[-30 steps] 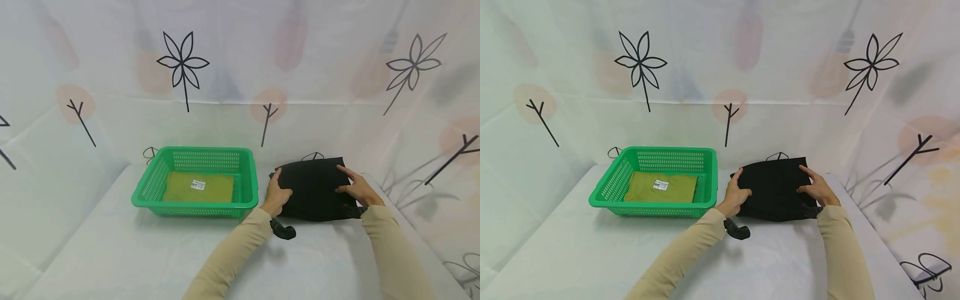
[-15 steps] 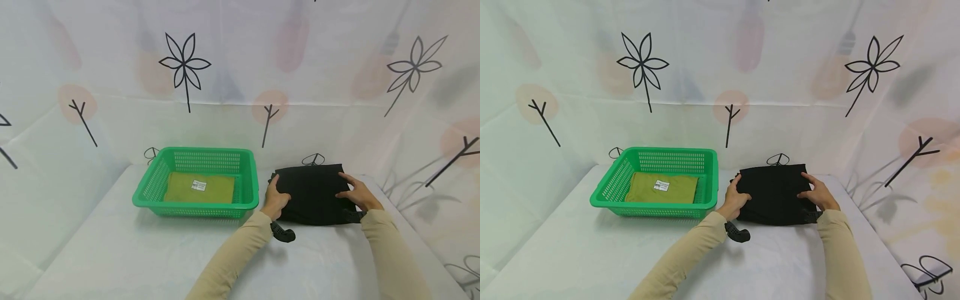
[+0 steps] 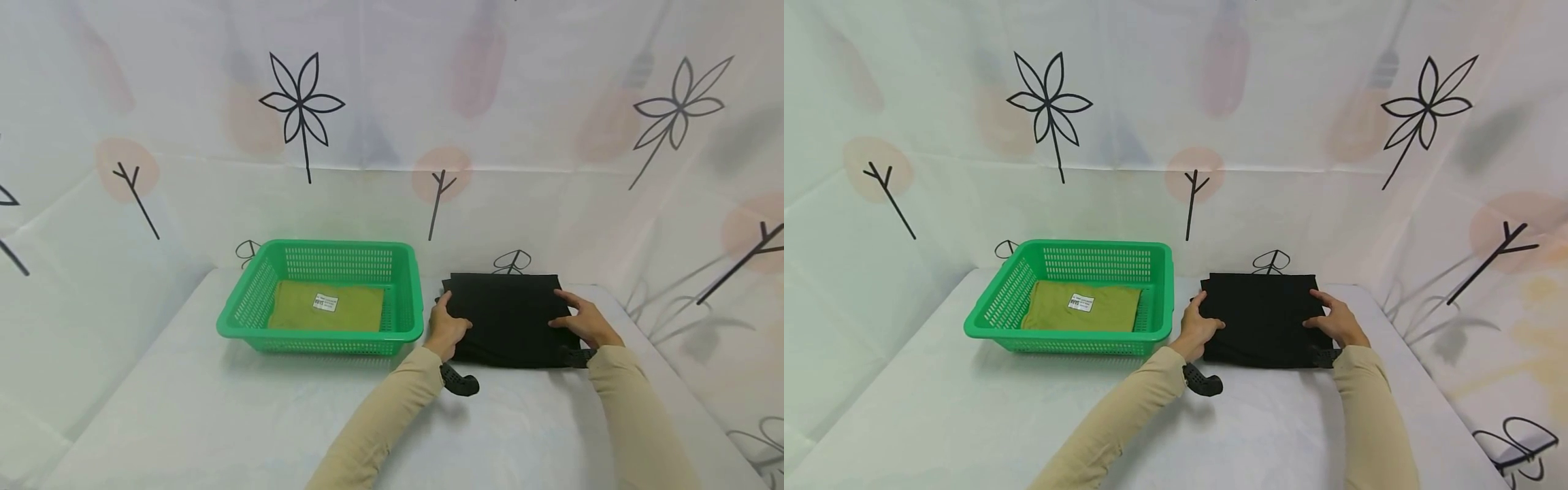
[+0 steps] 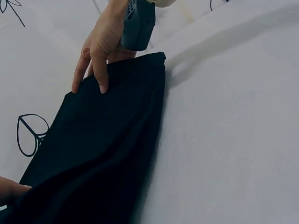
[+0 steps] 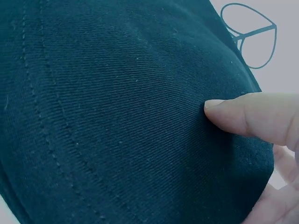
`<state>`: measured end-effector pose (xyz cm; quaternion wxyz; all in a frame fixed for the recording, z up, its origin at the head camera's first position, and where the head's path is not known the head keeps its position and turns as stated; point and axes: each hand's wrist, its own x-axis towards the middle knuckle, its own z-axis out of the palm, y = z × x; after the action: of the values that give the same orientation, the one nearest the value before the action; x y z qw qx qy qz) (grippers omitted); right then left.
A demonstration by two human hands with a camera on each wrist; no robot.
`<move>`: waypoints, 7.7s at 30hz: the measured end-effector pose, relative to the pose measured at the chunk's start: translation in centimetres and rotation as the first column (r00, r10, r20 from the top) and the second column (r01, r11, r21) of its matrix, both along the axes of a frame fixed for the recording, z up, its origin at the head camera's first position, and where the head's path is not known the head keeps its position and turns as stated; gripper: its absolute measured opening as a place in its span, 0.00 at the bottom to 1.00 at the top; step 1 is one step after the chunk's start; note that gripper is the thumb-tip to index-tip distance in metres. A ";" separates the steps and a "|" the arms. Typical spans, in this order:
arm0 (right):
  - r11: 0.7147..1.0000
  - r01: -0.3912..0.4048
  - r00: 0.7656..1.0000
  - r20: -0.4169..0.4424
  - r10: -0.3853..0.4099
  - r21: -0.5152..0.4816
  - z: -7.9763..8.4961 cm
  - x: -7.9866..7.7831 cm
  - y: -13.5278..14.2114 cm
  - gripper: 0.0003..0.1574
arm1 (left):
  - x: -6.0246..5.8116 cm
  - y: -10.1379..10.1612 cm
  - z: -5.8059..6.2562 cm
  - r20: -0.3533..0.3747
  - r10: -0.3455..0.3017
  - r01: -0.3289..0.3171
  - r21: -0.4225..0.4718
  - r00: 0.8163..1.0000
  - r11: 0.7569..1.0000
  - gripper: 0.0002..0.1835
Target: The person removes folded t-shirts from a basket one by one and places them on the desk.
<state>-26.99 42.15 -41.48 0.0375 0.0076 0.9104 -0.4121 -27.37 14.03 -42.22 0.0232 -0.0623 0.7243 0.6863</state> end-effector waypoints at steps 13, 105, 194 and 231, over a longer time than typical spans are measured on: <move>1.000 0.021 1.000 0.017 -0.022 0.021 -0.5 0.6 0.0 0.54 | 0.0 -0.3 -0.1 0.007 0.035 -0.035 -0.072 0.999 0.997 0.42; 0.962 0.102 0.828 -0.557 0.059 0.254 7.4 5.3 -9.3 0.25 | 2.4 -7.5 8.3 -0.345 -0.686 -0.012 -0.898 0.640 0.440 0.14; 0.813 -0.260 0.964 -0.095 0.247 -0.521 9.8 1.8 -28.0 0.32 | -0.1 -33.3 11.8 -0.193 -0.277 0.163 -0.459 0.941 0.873 0.26; 0.820 -0.037 0.975 0.159 0.155 -0.572 6.2 -1.7 -33.1 0.38 | -2.7 -34.5 7.8 0.112 -0.250 0.269 -0.212 0.962 0.940 0.35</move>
<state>-28.69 9.03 -35.25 0.1496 -0.0089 0.7382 -0.6577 -30.04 -20.43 -34.39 0.1364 0.0030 0.7976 0.5875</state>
